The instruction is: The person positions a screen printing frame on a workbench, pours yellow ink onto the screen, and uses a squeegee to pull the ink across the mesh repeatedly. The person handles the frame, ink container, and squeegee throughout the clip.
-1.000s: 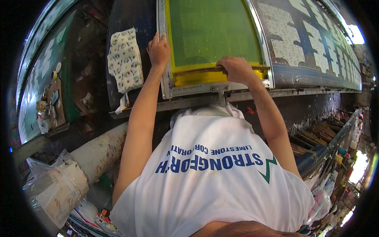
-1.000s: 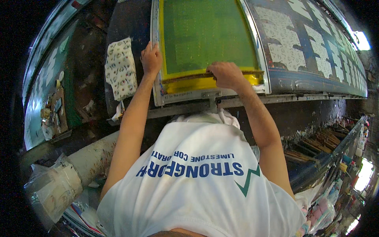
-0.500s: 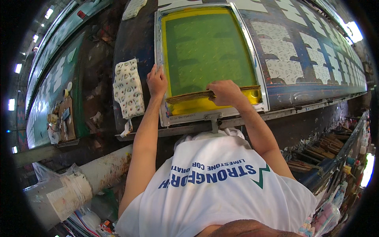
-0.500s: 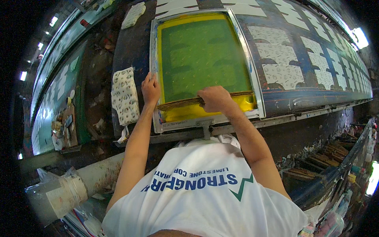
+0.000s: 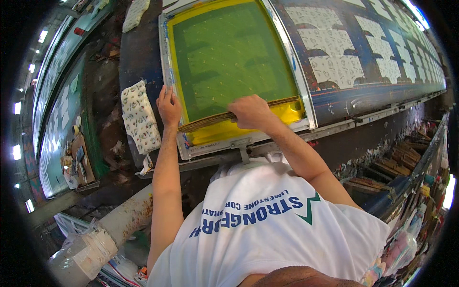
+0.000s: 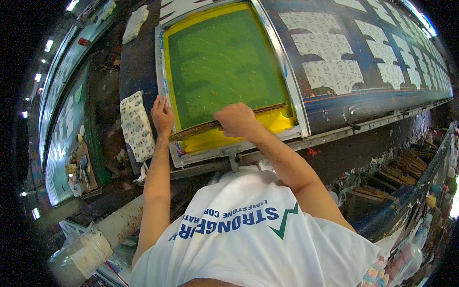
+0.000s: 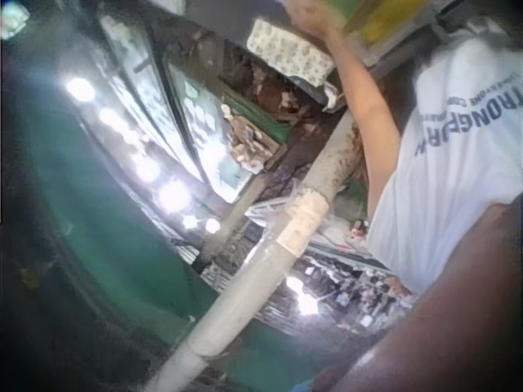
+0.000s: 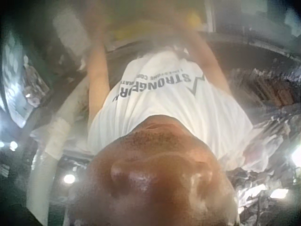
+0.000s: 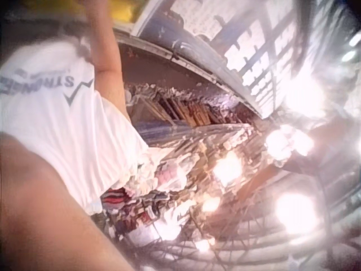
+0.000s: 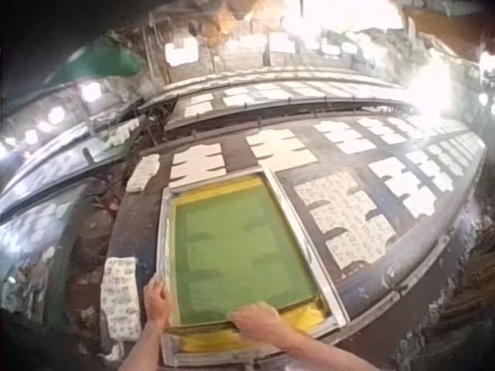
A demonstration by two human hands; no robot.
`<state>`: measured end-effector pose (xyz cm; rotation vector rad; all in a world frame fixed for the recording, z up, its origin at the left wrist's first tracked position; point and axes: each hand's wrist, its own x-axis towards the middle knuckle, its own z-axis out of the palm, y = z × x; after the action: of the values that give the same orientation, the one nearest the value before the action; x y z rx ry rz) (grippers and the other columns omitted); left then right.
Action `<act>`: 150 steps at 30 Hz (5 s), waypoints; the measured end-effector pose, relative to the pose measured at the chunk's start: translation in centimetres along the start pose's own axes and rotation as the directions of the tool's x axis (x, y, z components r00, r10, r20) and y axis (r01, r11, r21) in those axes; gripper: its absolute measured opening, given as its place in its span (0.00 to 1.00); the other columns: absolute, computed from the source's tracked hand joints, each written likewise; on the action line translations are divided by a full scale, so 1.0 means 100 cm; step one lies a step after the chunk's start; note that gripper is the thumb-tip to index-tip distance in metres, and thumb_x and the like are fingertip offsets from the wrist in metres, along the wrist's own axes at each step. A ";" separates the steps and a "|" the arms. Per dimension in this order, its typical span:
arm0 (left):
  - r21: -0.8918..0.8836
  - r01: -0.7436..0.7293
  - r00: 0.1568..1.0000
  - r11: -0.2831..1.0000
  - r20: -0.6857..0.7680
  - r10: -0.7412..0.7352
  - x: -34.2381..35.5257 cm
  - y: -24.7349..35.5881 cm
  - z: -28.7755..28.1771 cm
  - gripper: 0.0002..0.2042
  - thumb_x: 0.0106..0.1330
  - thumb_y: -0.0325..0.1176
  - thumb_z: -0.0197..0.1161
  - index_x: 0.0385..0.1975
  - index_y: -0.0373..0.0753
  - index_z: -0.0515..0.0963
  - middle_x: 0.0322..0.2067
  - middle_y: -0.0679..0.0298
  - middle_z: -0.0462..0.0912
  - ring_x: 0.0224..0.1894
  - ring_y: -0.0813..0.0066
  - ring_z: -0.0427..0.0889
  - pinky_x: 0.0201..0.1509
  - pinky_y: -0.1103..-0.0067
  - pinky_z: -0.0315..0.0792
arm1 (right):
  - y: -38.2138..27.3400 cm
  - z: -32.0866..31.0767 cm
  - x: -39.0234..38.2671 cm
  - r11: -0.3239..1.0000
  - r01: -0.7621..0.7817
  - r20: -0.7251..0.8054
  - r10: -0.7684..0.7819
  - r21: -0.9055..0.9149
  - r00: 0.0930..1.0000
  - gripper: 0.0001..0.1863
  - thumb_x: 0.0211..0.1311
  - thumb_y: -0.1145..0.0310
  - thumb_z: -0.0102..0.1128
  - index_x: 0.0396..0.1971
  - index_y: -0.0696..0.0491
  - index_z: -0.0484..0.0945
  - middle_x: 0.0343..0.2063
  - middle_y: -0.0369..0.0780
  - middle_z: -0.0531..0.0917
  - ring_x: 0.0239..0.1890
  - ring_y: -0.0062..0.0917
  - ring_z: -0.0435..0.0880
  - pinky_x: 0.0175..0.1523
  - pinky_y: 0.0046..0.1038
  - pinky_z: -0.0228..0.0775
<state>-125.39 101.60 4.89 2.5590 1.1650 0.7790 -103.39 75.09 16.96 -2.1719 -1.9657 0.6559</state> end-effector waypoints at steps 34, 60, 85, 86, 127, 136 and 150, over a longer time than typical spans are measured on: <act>0.066 -0.050 0.998 0.997 0.033 0.048 0.002 -0.010 0.002 0.19 0.79 0.34 0.57 0.64 0.39 0.83 0.70 0.52 0.77 0.68 0.49 0.75 0.72 0.58 0.68 | -0.016 0.036 -0.039 0.992 0.096 -0.234 -0.112 -0.079 0.966 0.09 0.63 0.67 0.63 0.39 0.55 0.79 0.37 0.42 0.82 0.44 0.34 0.87 0.39 0.34 0.83; 0.077 -0.076 0.997 0.994 0.002 0.076 0.003 -0.012 0.002 0.17 0.78 0.35 0.59 0.62 0.41 0.85 0.68 0.53 0.78 0.63 0.52 0.80 0.67 0.62 0.73 | -0.011 0.031 -0.033 0.991 0.125 -0.262 -0.136 -0.058 0.956 0.09 0.61 0.69 0.65 0.40 0.54 0.80 0.35 0.42 0.83 0.41 0.35 0.88 0.37 0.36 0.83; 0.046 -0.006 1.000 0.999 0.010 0.006 0.002 -0.014 0.007 0.17 0.79 0.34 0.59 0.64 0.43 0.84 0.68 0.55 0.77 0.67 0.53 0.75 0.68 0.60 0.73 | -0.013 0.025 -0.030 0.993 0.094 -0.205 -0.108 -0.073 0.973 0.09 0.59 0.69 0.67 0.38 0.55 0.82 0.37 0.44 0.85 0.42 0.38 0.88 0.41 0.37 0.83; 0.030 -0.033 0.999 0.999 -0.009 0.033 0.003 -0.014 0.007 0.17 0.79 0.34 0.59 0.63 0.42 0.84 0.69 0.55 0.77 0.66 0.53 0.75 0.68 0.61 0.73 | -0.013 0.025 -0.031 0.992 0.095 -0.213 -0.110 -0.079 0.971 0.09 0.59 0.69 0.67 0.39 0.55 0.82 0.38 0.44 0.85 0.43 0.38 0.88 0.41 0.38 0.83; -0.044 0.114 0.993 0.992 0.009 -0.114 -0.007 -0.002 0.007 0.15 0.77 0.35 0.61 0.59 0.43 0.86 0.69 0.55 0.76 0.63 0.53 0.77 0.67 0.60 0.75 | -0.011 0.013 -0.021 0.996 0.048 -0.138 -0.059 -0.081 0.989 0.14 0.59 0.61 0.74 0.43 0.49 0.85 0.41 0.45 0.87 0.45 0.44 0.88 0.47 0.47 0.82; 0.016 0.091 0.996 0.996 -0.010 -0.091 -0.008 0.004 0.001 0.16 0.77 0.36 0.60 0.59 0.46 0.86 0.68 0.58 0.76 0.64 0.55 0.76 0.71 0.58 0.67 | -0.013 0.004 -0.016 0.995 0.065 -0.101 -0.073 -0.074 0.992 0.14 0.55 0.70 0.67 0.43 0.50 0.85 0.40 0.46 0.87 0.46 0.44 0.89 0.47 0.46 0.83; -0.004 0.113 0.993 0.994 -0.019 -0.113 -0.008 0.004 0.007 0.16 0.77 0.37 0.59 0.59 0.48 0.87 0.68 0.56 0.76 0.64 0.51 0.77 0.72 0.51 0.70 | -0.014 0.006 -0.024 0.994 0.089 -0.150 -0.097 -0.063 0.984 0.08 0.58 0.69 0.66 0.37 0.52 0.83 0.38 0.48 0.86 0.43 0.47 0.88 0.45 0.49 0.81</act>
<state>-125.23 100.76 4.20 2.4634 1.3010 0.7791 -105.08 72.81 17.48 -2.0777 -2.0132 0.4122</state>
